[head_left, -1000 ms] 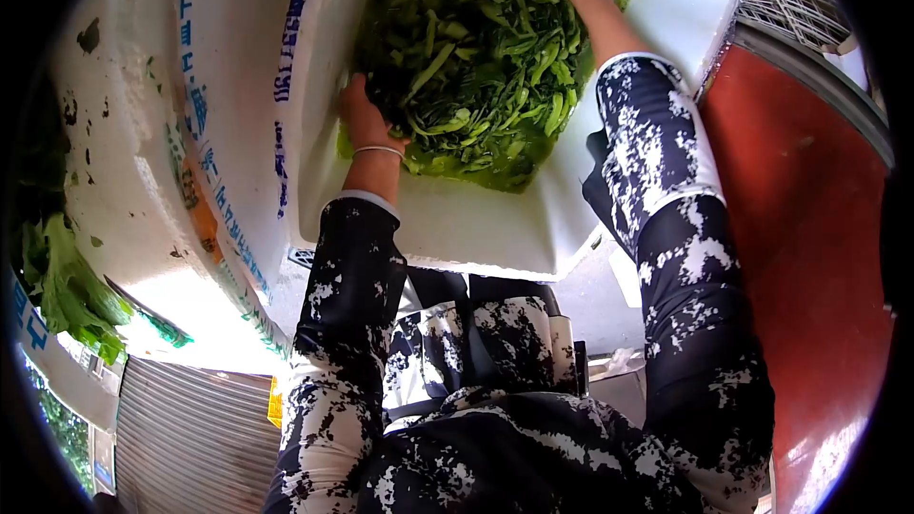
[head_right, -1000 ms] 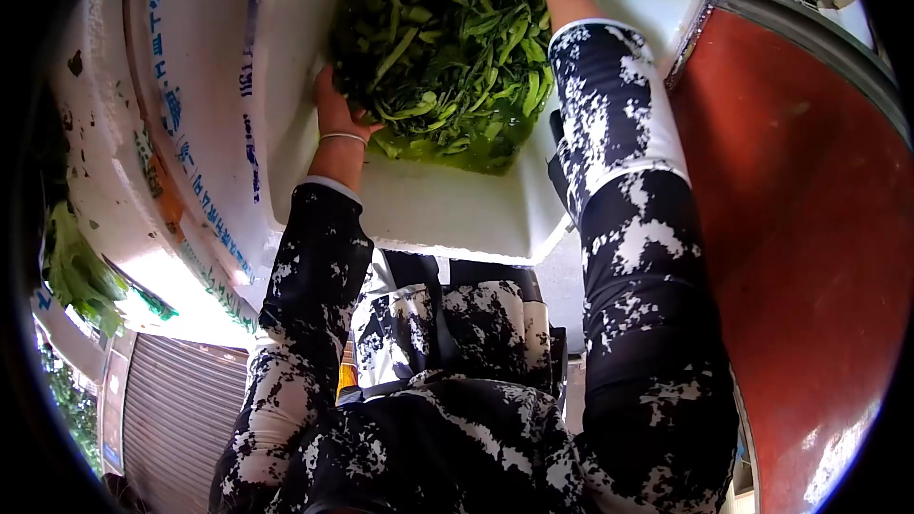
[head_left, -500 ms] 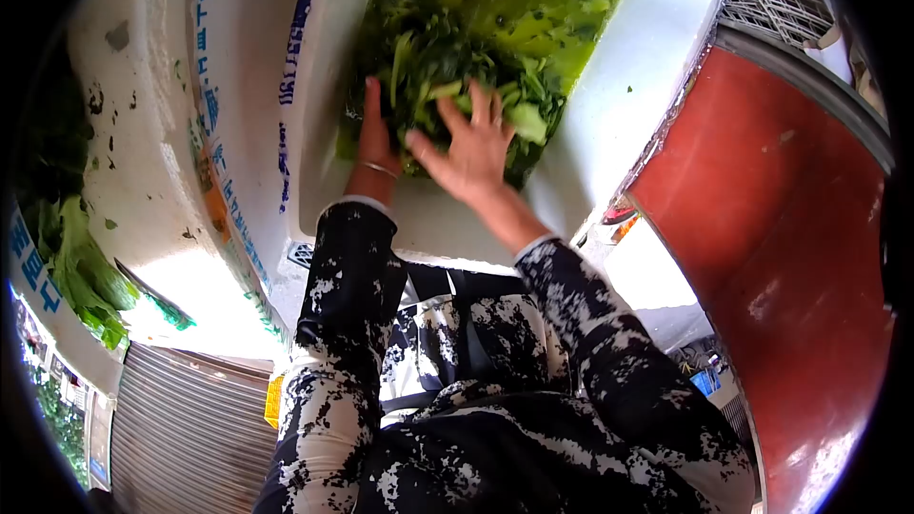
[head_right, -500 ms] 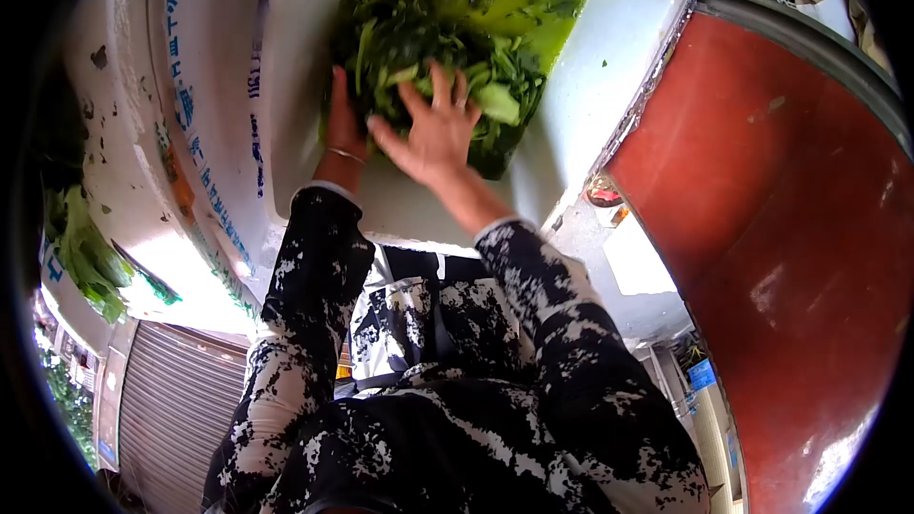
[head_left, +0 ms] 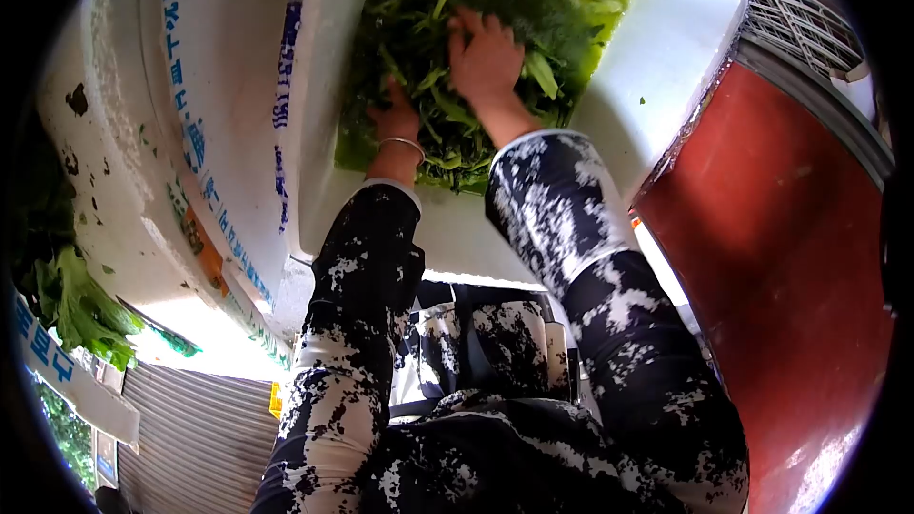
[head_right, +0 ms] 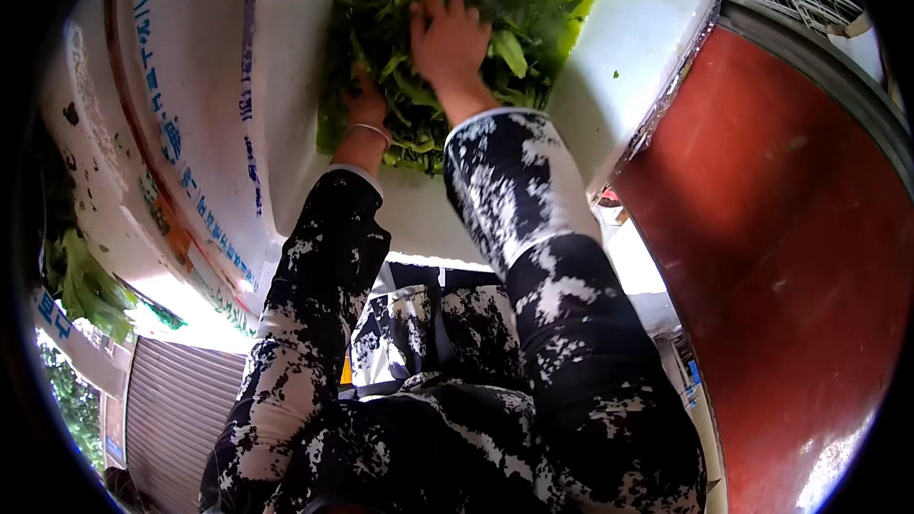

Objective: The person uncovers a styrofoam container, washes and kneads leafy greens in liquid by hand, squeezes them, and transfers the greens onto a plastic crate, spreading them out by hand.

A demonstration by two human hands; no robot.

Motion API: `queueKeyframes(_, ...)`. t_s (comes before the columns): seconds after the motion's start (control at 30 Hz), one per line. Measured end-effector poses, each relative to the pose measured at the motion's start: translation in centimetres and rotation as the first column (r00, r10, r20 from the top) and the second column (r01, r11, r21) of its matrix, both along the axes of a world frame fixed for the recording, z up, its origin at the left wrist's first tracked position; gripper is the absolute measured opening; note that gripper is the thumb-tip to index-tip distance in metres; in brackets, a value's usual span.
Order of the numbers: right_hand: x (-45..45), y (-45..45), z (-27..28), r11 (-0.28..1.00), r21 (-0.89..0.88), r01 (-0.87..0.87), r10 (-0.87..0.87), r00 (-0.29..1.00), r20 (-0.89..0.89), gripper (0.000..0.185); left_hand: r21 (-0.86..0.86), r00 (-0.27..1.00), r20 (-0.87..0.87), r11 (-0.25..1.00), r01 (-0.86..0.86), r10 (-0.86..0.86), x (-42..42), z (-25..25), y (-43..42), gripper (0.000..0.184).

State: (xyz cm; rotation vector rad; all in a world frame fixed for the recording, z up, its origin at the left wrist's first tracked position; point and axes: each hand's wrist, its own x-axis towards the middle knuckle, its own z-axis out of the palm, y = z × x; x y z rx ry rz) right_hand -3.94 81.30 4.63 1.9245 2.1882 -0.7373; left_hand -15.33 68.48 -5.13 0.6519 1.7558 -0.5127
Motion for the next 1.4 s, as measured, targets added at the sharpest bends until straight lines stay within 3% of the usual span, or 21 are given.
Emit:
queueKeyframes(0.07, 1.2, 3.1, 0.2, 0.886, -0.389, 0.251, -0.347, 0.917, -0.199, 0.052, 0.096, 0.955, -0.035, 0.952, -0.29, 0.294, -0.3, 3.0, 1.0, 0.073)
queueKeyframes(0.13, 2.8, 5.6, -0.7, 0.921, -0.285, 0.267, -0.341, 0.905, -0.256, 0.057, 0.208, 0.713, 0.022, 0.694, -0.689, 0.701, 0.3, 7.4, 2.3, 0.077)
queueKeyframes(0.17, 3.8, 6.4, -1.2, 0.937, -0.2, 0.287, -0.337, 0.893, -0.297, 0.061, 0.241, 0.62, 0.059, 0.591, -0.77, 0.783, 0.3, 9.2, 2.6, 0.079)
queueKeyframes(0.2, 5.2, 7.3, -1.8, 0.976, -0.083, 0.202, -0.218, 0.935, -0.279, 0.065, 0.276, 0.597, 0.09, 0.556, -0.784, 0.797, 0.2, 10.6, 2.8, 0.081)
queueKeyframes(0.23, 6.1, 8.4, -2.4, 0.963, -0.202, 0.178, -0.237, 0.916, -0.324, 0.062, 0.334, 0.649, 0.111, 0.587, -0.737, 0.752, 0.2, 11.7, 2.8, 0.083)
queueKeyframes(0.27, 6.6, 9.3, -2.3, 0.938, -0.315, 0.146, -0.261, 0.895, -0.363, 0.059, 0.485, 0.827, 0.091, 0.7, -0.524, 0.555, 0.1, 12.7, 3.1, 0.085)
queueKeyframes(0.3, 7.2, 9.7, -2.3, 0.938, -0.315, 0.146, -0.26, 0.896, -0.361, 0.059, 0.484, 0.826, 0.093, 0.7, -0.525, 0.556, -0.2, 13.4, 3.6, 0.085)
queueKeyframes(0.37, 7.8, 10.4, -1.7, 0.781, -0.588, 0.209, -0.562, 0.646, -0.516, 0.055, 0.406, 0.998, 0.039, 0.912, -0.053, 0.041, -1.0, 18.2, 7.6, 0.088)
queueKeyframes(0.4, 8.3, 10.7, -1.5, 0.781, -0.588, 0.211, -0.561, 0.651, -0.512, 0.055, 0.404, 0.998, 0.044, 0.913, -0.057, 0.043, -1.0, 17.3, 8.0, 0.088)
queueKeyframes(0.47, 9.0, 11.1, -1.5, 0.546, -0.803, 0.237, -0.779, 0.495, -0.384, 0.052, 0.704, 0.977, 0.113, 0.679, -0.207, 0.182, -0.9, 13.3, 9.6, 0.085)
queueKeyframes(0.6, 7.3, 9.5, -2.8, 0.634, -0.746, 0.202, -0.589, 0.751, -0.297, 0.063, 0.827, 0.946, 0.166, 0.483, -0.288, 0.28, -0.4, 6.6, 11.1, 0.08)
queueKeyframes(0.67, 4.9, 7.8, -2.5, 0.684, -0.703, 0.196, -0.52, 0.807, -0.281, 0.077, 0.73, 0.97, 0.044, 0.655, -0.195, 0.24, -0.5, 7.3, 11.7, 0.083)
queueKeyframes(0.8, 1.8, 4.1, 1.5, 0.737, -0.618, 0.275, -0.545, 0.782, -0.302, 0.083, 0.589, 0.974, 0.068, 0.779, -0.215, 0.217, 0.9, 8.9, 11.6, 0.081)
queueKeyframes(0.87, 2.0, 2.4, 2.5, 0.693, -0.643, 0.326, -0.63, 0.708, -0.319, 0.081, 0.662, 0.952, 0.092, 0.696, -0.278, 0.293, 1.8, 10.0, 10.7, 0.083)
queueKeyframes(0.93, 3.0, -0.2, 2.0, 0.808, -0.498, 0.315, -0.569, 0.638, -0.519, 0.07, 0.685, 0.926, 0.122, 0.645, -0.34, 0.358, 3.0, 11.7, 9.8, 0.083)
queueKeyframes(1.03, 2.4, -5.7, 6.0, 0.803, -0.41, 0.432, -0.563, 0.327, -0.759, 0.038, 0.686, 0.803, 0.343, 0.454, -0.569, 0.488, 4.1, 13.5, 6.7, 0.071)
queueKeyframes(1.17, 2.3, -11.8, 7.0, 0.817, -0.214, 0.536, -0.495, 0.46, -0.737, 0.045, 0.45, 0.481, 0.73, 0.189, -0.873, 0.486, 4.7, 15.7, 2.5, 0.045)
queueKeyframes(1.2, 2.4, -12.7, 6.8, 0.827, -0.181, 0.533, -0.473, 0.484, -0.737, 0.048, 0.45, 0.48, 0.728, 0.188, -0.873, 0.49, 4.3, 15.9, 2.3, 0.045)
queueKeyframes(1.27, 2.6, -12.7, 7.0, 0.94, 0.078, 0.331, -0.213, 0.752, -0.624, 0.055, 0.069, 0.169, 0.768, 0.182, -0.981, 0.618, 3.4, 16.0, 1.9, 0.04)
queueKeyframes(1.33, 2.2, -12.5, 7.1, 0.965, -0.05, 0.259, -0.253, 0.856, -0.45, 0.058, 0.078, 0.16, 0.742, 0.154, -0.985, 0.651, 3.0, 15.9, 2.2, 0.037)
queueKeyframes(1.4, 1.5, -11.5, 6.9, 0.976, 0.06, 0.208, -0.172, 0.913, -0.371, 0.064, -0.117, 0.079, 0.643, 0.2, -0.973, 0.761, 2.2, 15.9, 2.9, 0.049)
